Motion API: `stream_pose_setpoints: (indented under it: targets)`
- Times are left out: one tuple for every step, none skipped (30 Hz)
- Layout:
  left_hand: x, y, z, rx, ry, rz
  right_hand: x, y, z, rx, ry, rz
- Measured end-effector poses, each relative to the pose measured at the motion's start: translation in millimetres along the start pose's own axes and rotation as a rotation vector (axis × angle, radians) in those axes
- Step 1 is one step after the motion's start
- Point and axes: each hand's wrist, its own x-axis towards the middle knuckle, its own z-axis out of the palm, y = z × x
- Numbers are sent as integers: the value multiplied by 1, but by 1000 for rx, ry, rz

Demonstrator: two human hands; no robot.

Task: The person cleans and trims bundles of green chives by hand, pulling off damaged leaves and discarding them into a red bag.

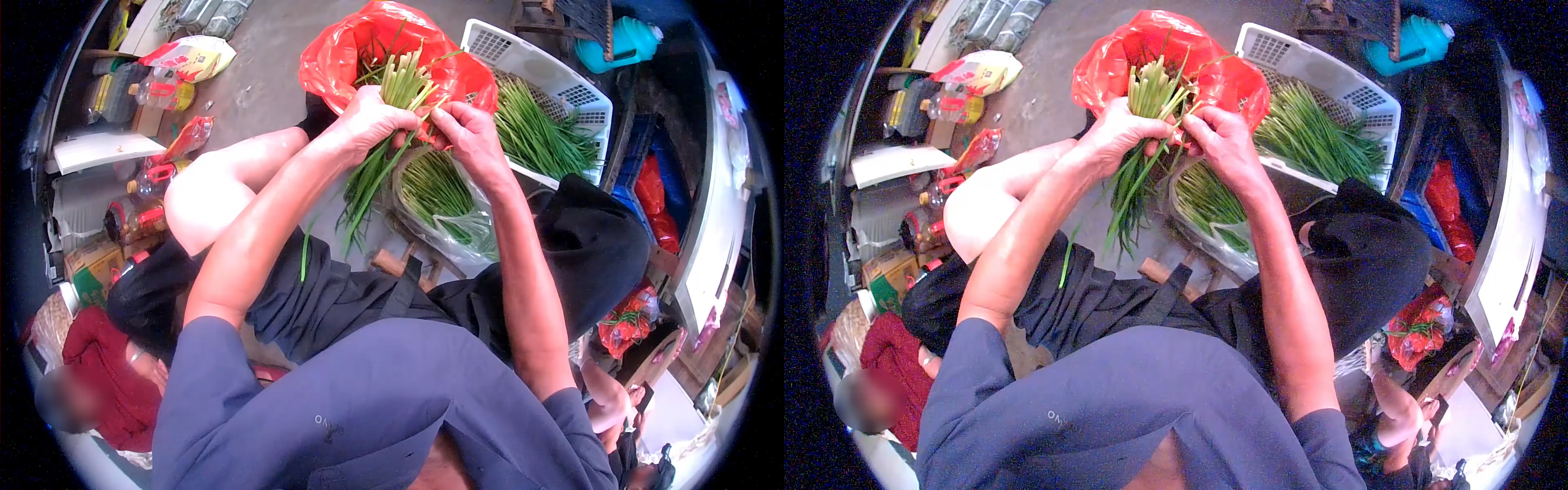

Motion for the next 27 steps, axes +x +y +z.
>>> stream_pose_setpoints:
  targets:
    - [1,-1,-1,20,-4,12,0,1,-2,-63,-19,-28]
    - [1,-1,-2,19,-4,11,1,3,-2,-63,-19,-28]
    - [1,-1,-2,31,4,-2,1,4,-2,-93,-26,-37]
    - [1,-1,-3,43,12,-16,1,4,-3,-123,-33,-47]
    - [1,-2,-4,43,14,-16,2,5,-3,-123,-35,-47]
    - [1,-3,-6,45,16,-32,2,5,-3,-191,12,-61]
    - [1,-3,-7,48,19,-49,3,5,-4,-258,59,-76]
    - [1,-2,-8,47,20,-48,4,4,-4,-259,57,-76]
    - [-1,-1,-8,19,17,-61,7,4,-5,-256,103,-78]
    - [-2,0,-9,-9,15,-74,10,4,-6,-254,148,-81]
    - [-3,1,-10,-11,18,-72,15,4,-8,-254,145,-82]
    - [-3,1,-11,-21,17,-63,20,3,-9,-223,180,-92]
    - [-4,2,-12,-32,16,-53,24,2,-9,-192,216,-101]
    - [-5,3,-14,-33,20,-51,29,1,-9,-146,260,-67]
    - [-6,4,-14,-47,27,-42,38,3,-12,-133,288,-51]
    - [-6,5,-16,-62,33,-33,45,5,-16,-88,294,-67]
    - [-6,5,-17,-64,36,-32,52,8,-18,-43,301,-81]
    - [-5,5,-19,-94,41,-23,57,5,-16,-44,297,-81]
    - [-4,5,-20,-124,45,-14,62,3,-14,-23,328,-100]
    - [-4,5,-21,-125,49,-14,66,1,-12,-1,359,-118]
    - [-6,8,-20,-133,50,-14,67,-2,-9,1,357,-117]
    - [-7,9,-20,-141,52,-15,67,-5,-6,-2,384,-113]
    - [-7,9,-22,-141,53,-17,66,-7,-4,-4,412,-110]
    - [-6,8,-23,-146,49,-22,64,-6,-5,-4,411,-109]
    - [-6,8,-24,-152,44,-26,61,-6,-6,98,331,-10]
    - [-5,8,-24,-152,43,-26,57,-5,-7,199,250,88]
    - [-5,9,-23,-185,50,-33,54,-4,-6,198,251,88]
